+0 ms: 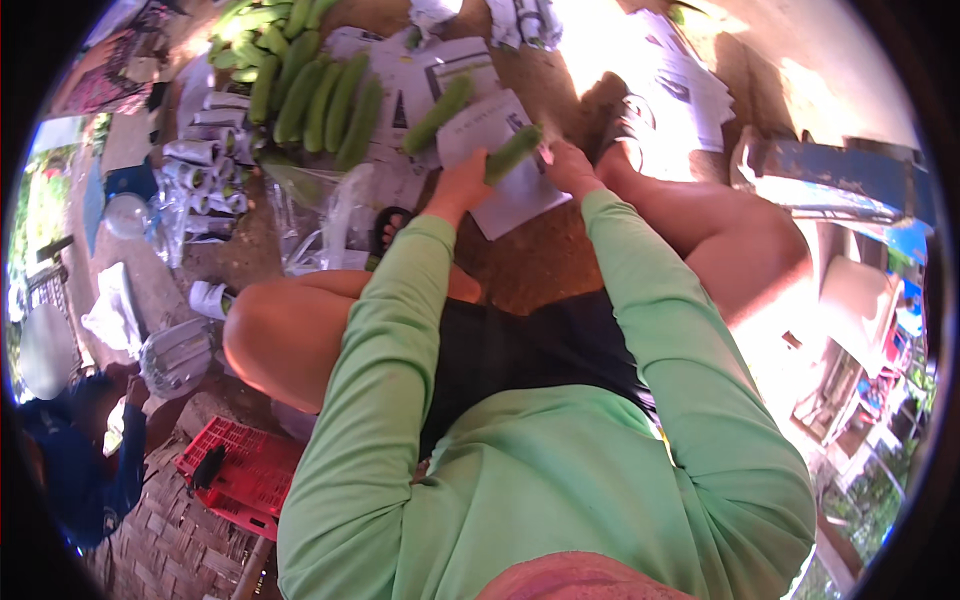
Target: The person sits on the ground and wraps green vegetables, likely cucumbers, in newspaper and plastic bags. The person handles the vegetables one at a time, folds the paper around them, and places the wrapped items into plastic bags.
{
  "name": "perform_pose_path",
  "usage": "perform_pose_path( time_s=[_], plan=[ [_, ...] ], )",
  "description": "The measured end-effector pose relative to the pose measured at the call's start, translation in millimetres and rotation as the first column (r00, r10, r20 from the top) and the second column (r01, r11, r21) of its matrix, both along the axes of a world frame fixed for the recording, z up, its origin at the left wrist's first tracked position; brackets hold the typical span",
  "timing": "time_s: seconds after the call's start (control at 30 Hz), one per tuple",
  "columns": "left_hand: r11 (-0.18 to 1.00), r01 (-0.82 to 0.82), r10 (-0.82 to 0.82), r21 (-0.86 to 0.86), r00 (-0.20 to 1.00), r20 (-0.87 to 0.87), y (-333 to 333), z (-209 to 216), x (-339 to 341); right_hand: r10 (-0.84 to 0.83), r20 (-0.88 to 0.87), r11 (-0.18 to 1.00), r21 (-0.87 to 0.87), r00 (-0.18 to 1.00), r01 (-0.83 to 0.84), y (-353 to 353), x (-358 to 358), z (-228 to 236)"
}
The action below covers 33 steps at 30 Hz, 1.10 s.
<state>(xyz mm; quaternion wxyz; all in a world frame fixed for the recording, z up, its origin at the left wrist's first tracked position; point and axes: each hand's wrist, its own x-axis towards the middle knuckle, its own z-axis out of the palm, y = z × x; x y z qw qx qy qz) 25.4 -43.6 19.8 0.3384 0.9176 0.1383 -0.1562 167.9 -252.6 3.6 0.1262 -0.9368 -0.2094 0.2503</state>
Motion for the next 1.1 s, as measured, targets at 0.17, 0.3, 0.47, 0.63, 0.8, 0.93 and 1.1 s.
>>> perform_pose_path(
  time_s=[0.17,0.3,0.47,0.63,0.8,0.93,1.1],
  plan=[
    [0.999,0.038,-0.038,-0.012,0.999,0.000,7.5,-11.0,7.4,0.058,0.322,0.968,0.213,0.945,-0.132,31.2,-8.7,67.5],
    [0.992,0.119,-0.120,0.039,0.992,0.030,2.9,-3.6,19.5,0.686,0.324,0.726,-0.368,0.651,-0.582,47.9,-16.1,54.0],
    [0.896,0.165,-0.239,0.412,0.961,0.136,-7.3,-0.5,-5.6,0.655,0.115,0.732,-0.342,0.747,-0.589,59.0,-22.9,28.7],
    [0.810,0.334,-0.534,0.482,0.761,0.369,-40.7,10.5,-32.1,0.563,0.038,0.812,-0.207,0.825,-0.545,59.3,-0.8,-0.5],
    [0.869,0.399,-0.431,0.292,0.901,0.054,-49.2,4.6,-80.7,0.562,-0.135,0.774,-0.262,0.816,-0.577,83.4,4.2,20.0],
    [0.879,0.369,-0.379,0.302,0.925,-0.028,-48.6,0.3,-87.0,0.589,-0.171,0.707,-0.364,0.789,-0.607,93.2,2.1,29.8],
    [0.864,0.350,-0.402,0.363,0.912,0.078,-55.3,-18.0,-90.9,0.579,-0.166,0.743,-0.297,0.799,-0.600,88.4,7.6,27.5]
  ],
)
